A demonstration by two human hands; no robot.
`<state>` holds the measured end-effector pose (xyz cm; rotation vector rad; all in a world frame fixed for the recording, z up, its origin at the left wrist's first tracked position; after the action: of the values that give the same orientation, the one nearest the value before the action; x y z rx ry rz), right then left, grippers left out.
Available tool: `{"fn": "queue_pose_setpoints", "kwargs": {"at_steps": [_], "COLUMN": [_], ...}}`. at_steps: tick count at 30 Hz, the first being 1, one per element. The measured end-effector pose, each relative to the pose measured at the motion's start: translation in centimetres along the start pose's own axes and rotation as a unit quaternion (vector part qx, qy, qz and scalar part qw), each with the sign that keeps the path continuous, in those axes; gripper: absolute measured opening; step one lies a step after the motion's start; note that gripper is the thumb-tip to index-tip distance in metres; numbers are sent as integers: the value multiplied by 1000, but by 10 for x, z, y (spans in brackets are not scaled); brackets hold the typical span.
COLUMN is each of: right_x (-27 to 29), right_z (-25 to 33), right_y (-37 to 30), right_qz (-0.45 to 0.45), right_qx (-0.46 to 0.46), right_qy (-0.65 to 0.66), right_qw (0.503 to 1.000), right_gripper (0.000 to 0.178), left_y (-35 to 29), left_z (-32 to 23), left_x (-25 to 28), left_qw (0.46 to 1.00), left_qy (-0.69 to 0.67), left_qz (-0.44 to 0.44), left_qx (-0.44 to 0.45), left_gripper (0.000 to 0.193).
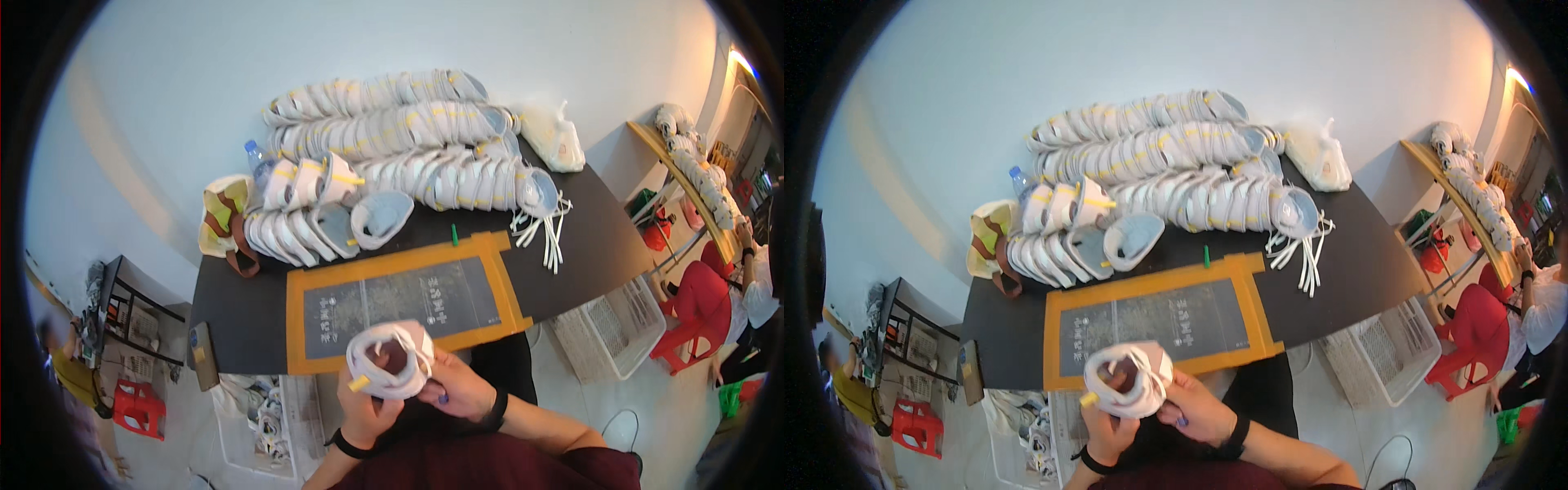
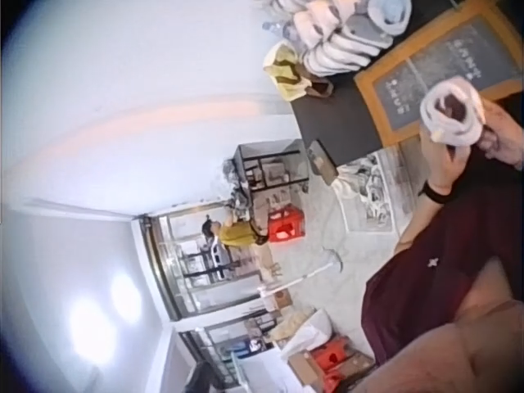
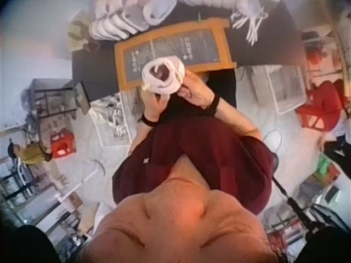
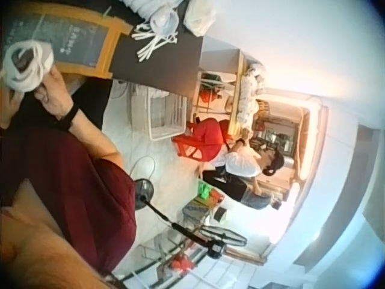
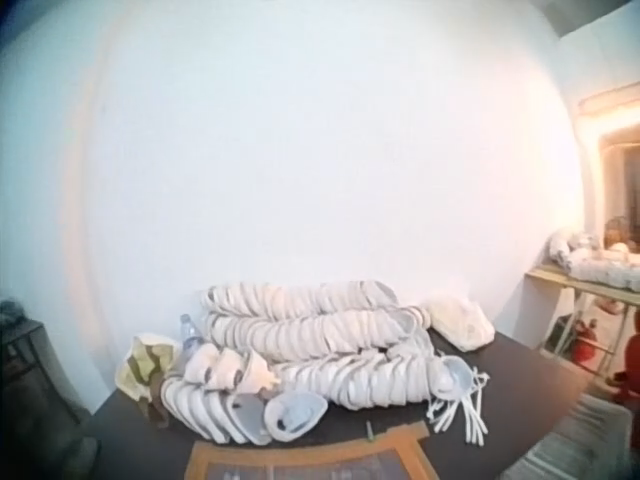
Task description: Manually assembling the upper components of white shoes using a hook tool.
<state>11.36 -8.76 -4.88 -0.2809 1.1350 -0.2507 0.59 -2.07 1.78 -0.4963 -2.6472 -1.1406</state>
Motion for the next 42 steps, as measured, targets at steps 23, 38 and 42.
{"fn": "queue_pose_setpoints", "kwargs": {"at_steps": [23, 38, 42], "right_x": [-21, -63, -37], "right_z": [80, 80, 83], "right_y": [-54, -3, 6], "right_qz": [-116, -75, -58], "right_qx": [454, 455, 387], "right_qy": [-515, -619, -486], "right_qw": [718, 635, 782], "right_gripper": [11, 14, 12], "left_y": [16, 8, 13], "left_z": [47, 47, 44], "left_x": [-39, -50, -51], "left_qw": [689, 759, 736], "left_qy": [-571, -475, -510], "left_qz": [-39, 25, 30], "left_qx": [445, 444, 444], "left_gripper": [59, 49, 50]}}
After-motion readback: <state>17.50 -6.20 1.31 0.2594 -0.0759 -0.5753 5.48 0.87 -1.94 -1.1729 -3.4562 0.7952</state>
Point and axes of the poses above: each hand's wrist, its own y-axis towards the middle knuckle, its own x-axis out of the back of the hand, z = x × y, the point moved 8 cm from there along y, towards the middle knuckle, and after that the axes turned 11 degrees about -z, right-handed, at the moved point
